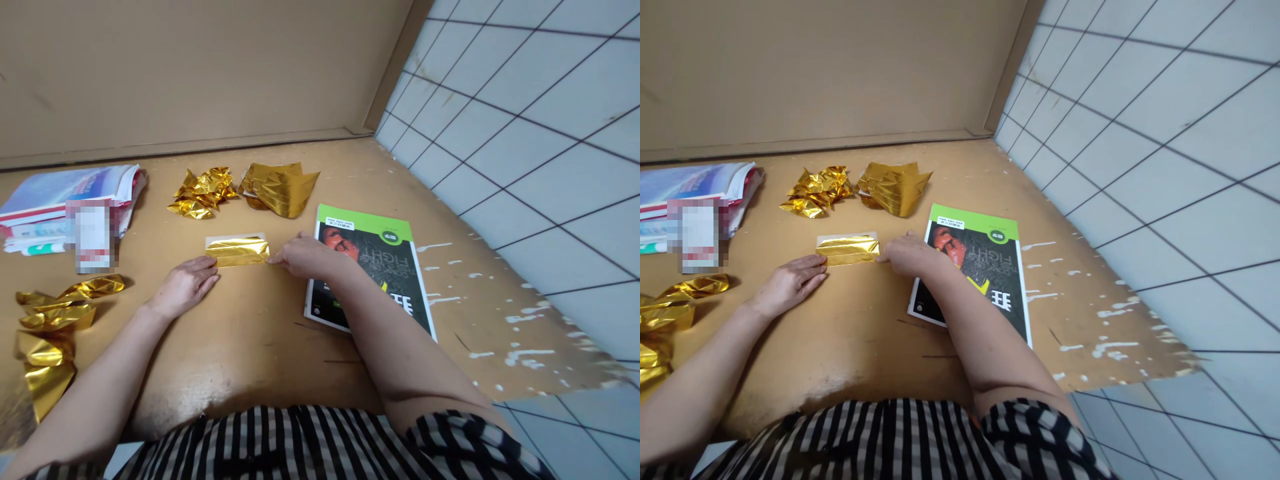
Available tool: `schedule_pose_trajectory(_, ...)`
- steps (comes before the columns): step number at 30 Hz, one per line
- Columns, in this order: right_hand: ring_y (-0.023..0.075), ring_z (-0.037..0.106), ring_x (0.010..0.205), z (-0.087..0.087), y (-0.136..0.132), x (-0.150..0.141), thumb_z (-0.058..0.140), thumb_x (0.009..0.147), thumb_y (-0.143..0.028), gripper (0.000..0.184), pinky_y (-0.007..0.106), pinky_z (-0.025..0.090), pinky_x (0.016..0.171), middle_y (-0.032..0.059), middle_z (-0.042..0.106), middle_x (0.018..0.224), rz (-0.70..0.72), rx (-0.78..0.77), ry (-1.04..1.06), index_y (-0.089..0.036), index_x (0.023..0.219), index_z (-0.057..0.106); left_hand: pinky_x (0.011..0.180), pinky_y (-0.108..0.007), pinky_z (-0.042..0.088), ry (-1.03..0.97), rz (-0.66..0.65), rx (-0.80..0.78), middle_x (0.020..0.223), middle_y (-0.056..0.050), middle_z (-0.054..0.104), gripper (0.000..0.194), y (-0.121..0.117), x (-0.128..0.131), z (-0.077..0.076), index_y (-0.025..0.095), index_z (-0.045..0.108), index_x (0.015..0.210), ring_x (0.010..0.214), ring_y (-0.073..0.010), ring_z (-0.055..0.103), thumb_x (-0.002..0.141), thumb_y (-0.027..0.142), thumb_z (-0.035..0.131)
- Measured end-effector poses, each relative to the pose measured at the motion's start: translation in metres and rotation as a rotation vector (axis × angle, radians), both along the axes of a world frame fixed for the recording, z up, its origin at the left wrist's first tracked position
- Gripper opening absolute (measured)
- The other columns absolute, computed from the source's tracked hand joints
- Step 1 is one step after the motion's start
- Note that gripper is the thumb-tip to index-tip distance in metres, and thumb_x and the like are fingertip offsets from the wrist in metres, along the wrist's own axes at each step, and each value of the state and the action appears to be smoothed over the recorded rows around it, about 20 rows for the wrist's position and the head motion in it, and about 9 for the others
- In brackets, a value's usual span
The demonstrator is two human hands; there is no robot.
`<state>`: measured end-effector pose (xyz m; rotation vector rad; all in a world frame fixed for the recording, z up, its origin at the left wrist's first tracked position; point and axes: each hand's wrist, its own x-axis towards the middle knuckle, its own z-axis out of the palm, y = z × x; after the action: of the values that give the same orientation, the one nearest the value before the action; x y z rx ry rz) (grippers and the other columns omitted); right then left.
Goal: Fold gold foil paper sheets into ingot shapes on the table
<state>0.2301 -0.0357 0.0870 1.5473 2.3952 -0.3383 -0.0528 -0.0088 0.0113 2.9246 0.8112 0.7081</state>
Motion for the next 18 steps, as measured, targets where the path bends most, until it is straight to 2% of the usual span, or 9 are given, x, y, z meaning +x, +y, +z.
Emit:
schedule_pose_trajectory(6, 0.0205, 0.069, 0.088, -0.006, 0.004, 0.004, 0.050, 0.077, 0.000, 0.057, 0.029, 0.041, 0.078, 0.0054, 0.077, 0.094, 0.011, 0.013, 0.004, -0.034, 0.118, 0.070, 0.092, -0.040, 0.059, -0.040, 0.002, -0.021, 0.105, -0.010, 0.075, 0.037, 0.000, 0.001, -0.001, 0.019, 0.074, 0.096, 0.100, -0.0223, 0.071, 0.099, 0.035, 0.041)
schedule_pose_trajectory(14, 0.0204, 0.069, 0.086, -0.008, 0.006, 0.013, 0.052, 0.084, -0.011, 0.046, 0.027, 0.043, 0.069, 0.0049, 0.076, 0.106, -0.012, 0.035, 0.032, -0.035, 0.119, 0.070, 0.082, -0.036, 0.061, -0.098, 0.010, 0.024, 0.099, -0.010, 0.076, 0.038, 0.002, 0.002, 0.000, 0.018, 0.074, 0.089, 0.091, -0.0215, 0.073, 0.099, 0.035, 0.042)
schedule_pose_trajectory(18, 0.0162, 0.067, 0.077, -0.011, 0.007, 0.014, 0.054, 0.083, -0.015, 0.038, 0.025, 0.042, 0.067, 0.0012, 0.077, 0.095, -0.018, 0.056, 0.118, -0.034, 0.109, 0.074, 0.077, -0.036, 0.061, -0.144, 0.017, 0.006, 0.095, -0.010, 0.075, 0.036, 0.005, 0.002, -0.002, 0.019, 0.073, 0.085, 0.087, -0.0209, 0.072, 0.098, 0.036, 0.043)
